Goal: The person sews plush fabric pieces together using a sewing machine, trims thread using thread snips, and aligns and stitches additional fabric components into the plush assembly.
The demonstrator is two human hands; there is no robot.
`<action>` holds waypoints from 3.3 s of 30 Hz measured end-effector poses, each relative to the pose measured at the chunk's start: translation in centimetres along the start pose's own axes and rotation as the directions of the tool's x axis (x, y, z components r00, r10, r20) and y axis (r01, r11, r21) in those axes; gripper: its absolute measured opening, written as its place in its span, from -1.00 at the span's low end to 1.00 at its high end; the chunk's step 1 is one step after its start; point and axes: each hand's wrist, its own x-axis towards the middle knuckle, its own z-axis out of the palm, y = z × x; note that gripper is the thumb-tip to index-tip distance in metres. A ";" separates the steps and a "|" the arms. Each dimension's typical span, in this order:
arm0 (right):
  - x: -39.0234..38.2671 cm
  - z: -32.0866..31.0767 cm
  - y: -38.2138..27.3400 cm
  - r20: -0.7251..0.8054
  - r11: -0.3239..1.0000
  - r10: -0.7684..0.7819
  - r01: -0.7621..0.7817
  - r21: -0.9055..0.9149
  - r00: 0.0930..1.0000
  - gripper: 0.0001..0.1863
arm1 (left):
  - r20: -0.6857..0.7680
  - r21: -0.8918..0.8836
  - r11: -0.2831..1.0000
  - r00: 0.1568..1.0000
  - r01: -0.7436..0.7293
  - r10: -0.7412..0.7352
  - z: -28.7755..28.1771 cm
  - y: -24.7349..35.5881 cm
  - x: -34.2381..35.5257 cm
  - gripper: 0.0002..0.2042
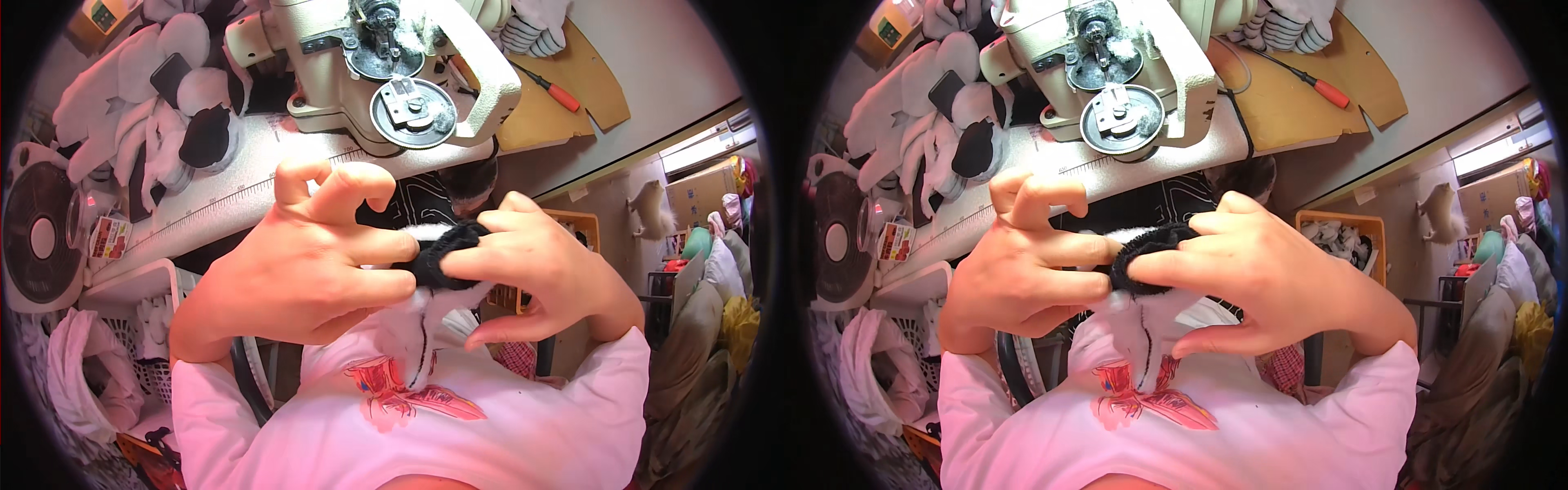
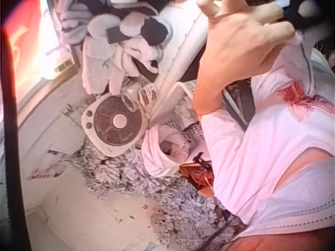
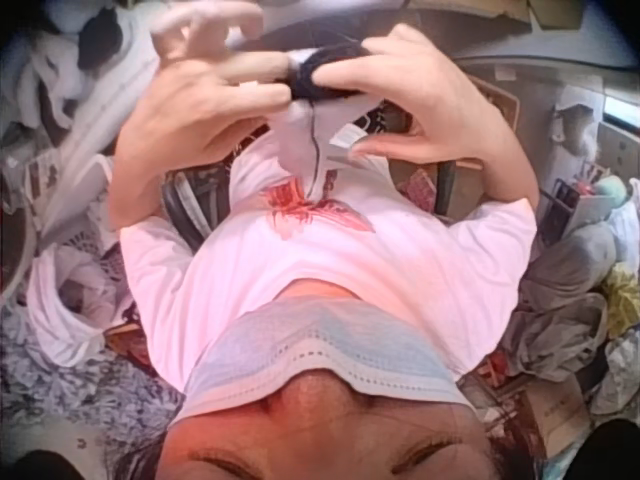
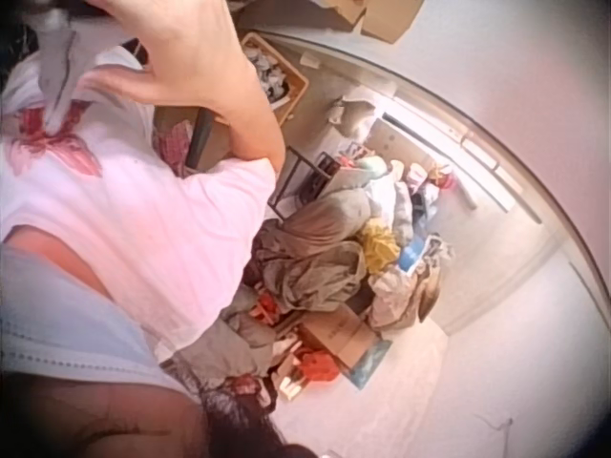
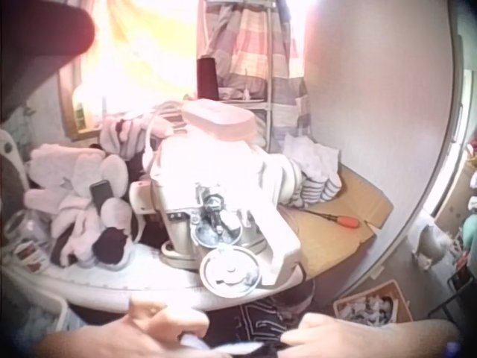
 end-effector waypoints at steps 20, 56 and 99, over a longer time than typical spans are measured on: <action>-0.5 5.1 2.3 -0.241 0.882 0.142 -0.012 0.471 0.960 -0.62 | -0.213 -0.331 0.927 0.971 -0.175 0.108 2.5 0.1 1.9 -0.83; -0.5 4.0 3.2 -0.333 0.921 0.238 -0.103 0.376 0.912 -0.78 | -0.326 -0.371 0.927 0.943 -0.055 -0.074 4.7 -2.5 0.4 -0.65; 5.8 -0.5 12.3 -0.481 0.838 0.333 -0.020 0.546 0.811 -0.86 | -0.627 -0.140 0.972 0.743 0.191 -0.236 3.8 -8.8 3.0 -0.70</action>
